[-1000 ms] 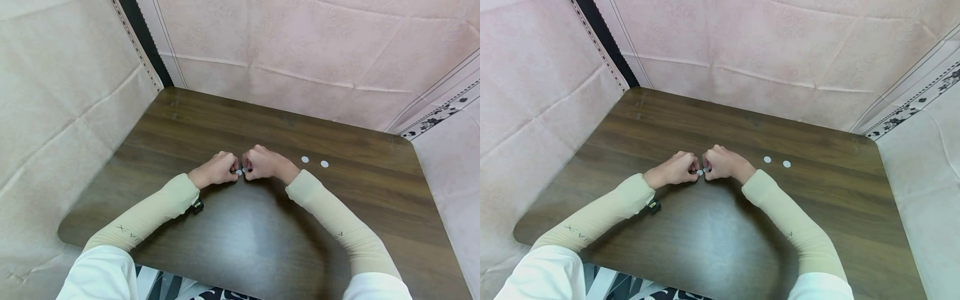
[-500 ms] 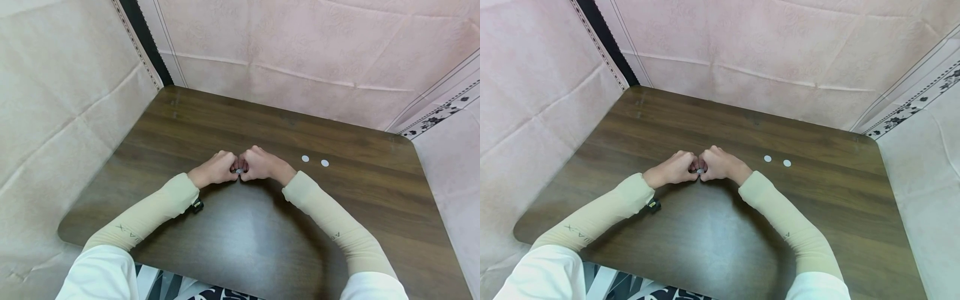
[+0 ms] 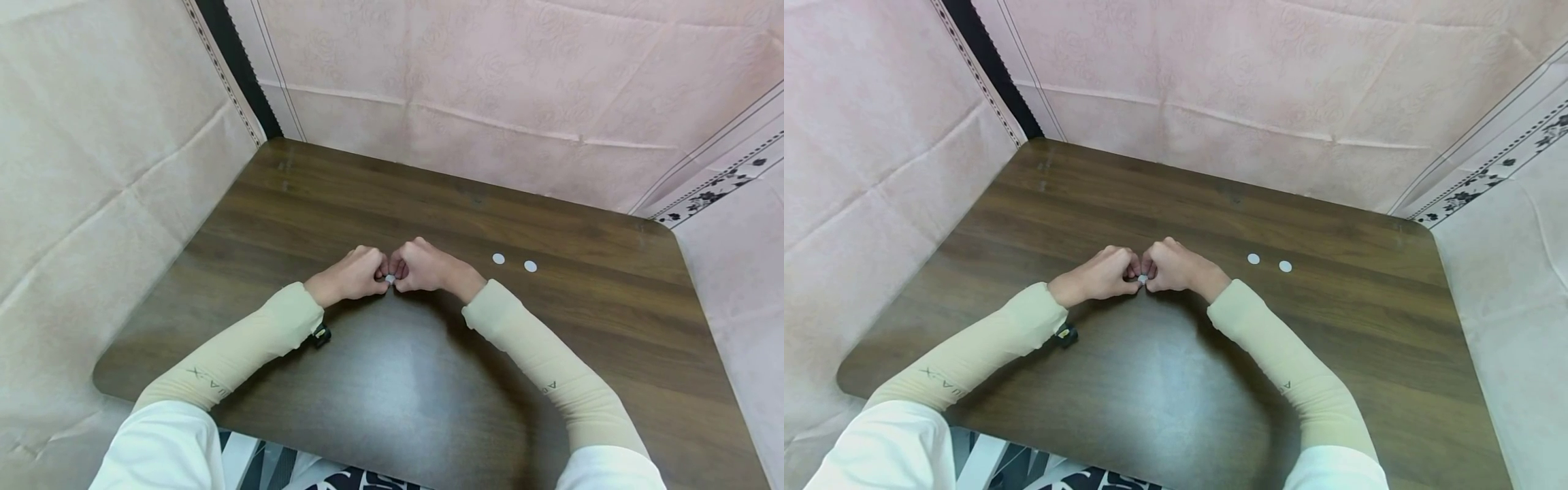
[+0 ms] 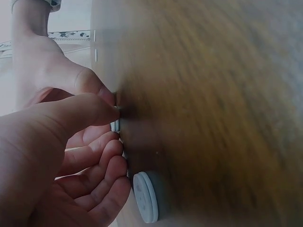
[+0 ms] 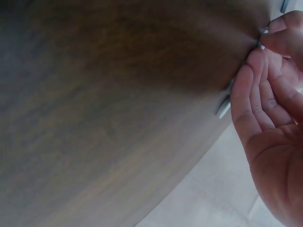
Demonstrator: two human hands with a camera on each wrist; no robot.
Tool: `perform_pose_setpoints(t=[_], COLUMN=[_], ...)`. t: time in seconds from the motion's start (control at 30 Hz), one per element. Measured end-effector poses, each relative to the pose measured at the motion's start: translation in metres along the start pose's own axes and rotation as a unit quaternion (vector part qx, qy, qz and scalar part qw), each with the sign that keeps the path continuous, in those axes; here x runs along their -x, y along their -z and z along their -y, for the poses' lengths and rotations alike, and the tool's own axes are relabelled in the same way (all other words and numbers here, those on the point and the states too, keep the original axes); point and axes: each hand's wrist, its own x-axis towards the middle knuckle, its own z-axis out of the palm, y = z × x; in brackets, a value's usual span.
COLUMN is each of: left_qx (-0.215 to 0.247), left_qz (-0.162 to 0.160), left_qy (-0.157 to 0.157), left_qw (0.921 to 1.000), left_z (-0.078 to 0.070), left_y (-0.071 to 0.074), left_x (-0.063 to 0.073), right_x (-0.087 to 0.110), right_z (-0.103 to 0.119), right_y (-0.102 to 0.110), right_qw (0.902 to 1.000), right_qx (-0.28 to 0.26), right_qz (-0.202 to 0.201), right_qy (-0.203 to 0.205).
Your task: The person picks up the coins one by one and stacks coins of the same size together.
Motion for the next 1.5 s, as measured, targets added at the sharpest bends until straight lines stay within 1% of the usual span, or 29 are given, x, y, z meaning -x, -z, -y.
perform_pose_setpoints(t=[0.17, 0.47, 0.73, 0.9, 1.1, 1.37, 1.5], left_qx=[-0.003, -0.011, -0.011, -0.01, -0.012, -0.009, -0.009], left_qz=[-0.002, -0.006, -0.002, -0.004, -0.007, -0.006, -0.004], left_qy=[-0.002, -0.008, -0.007, -0.009, -0.018, -0.014, -0.014], left_qw=[1.0, 0.9999, 0.9999, 0.9999, 0.9997, 0.9998, 0.9999], left_z=[0.0009, 0.0007, 0.0001, -0.0006, 0.0009, 0.0007, 0.0008], left_y=[-0.0009, -0.0017, -0.0018, -0.0007, -0.0018, -0.0018, -0.0013], left_x=[0.0005, 0.0014, 0.0021, 0.0033, 0.0032, 0.0034, 0.0034], right_x=[0.001, 0.0013, 0.0032, 0.0035, 0.0032, 0.0026, 0.003], right_z=[0.0006, 0.0025, 0.0011, 0.0, -0.0006, 0.0027, 0.0033], right_y=[0.0022, 0.0047, 0.0039, 0.0037, 0.0038, 0.0056, 0.0055], right_qw=[0.9998, 0.9997, 0.9994, 0.9995, 0.9996, 0.9996, 0.9995], right_qx=[-0.015, -0.014, -0.02, -0.017, -0.013, -0.002, 0.005], right_qz=[0.011, 0.021, 0.028, 0.024, 0.023, 0.029, 0.029], right_qy=[-0.007, -0.004, -0.003, 0.006, 0.006, 0.006, 0.015])
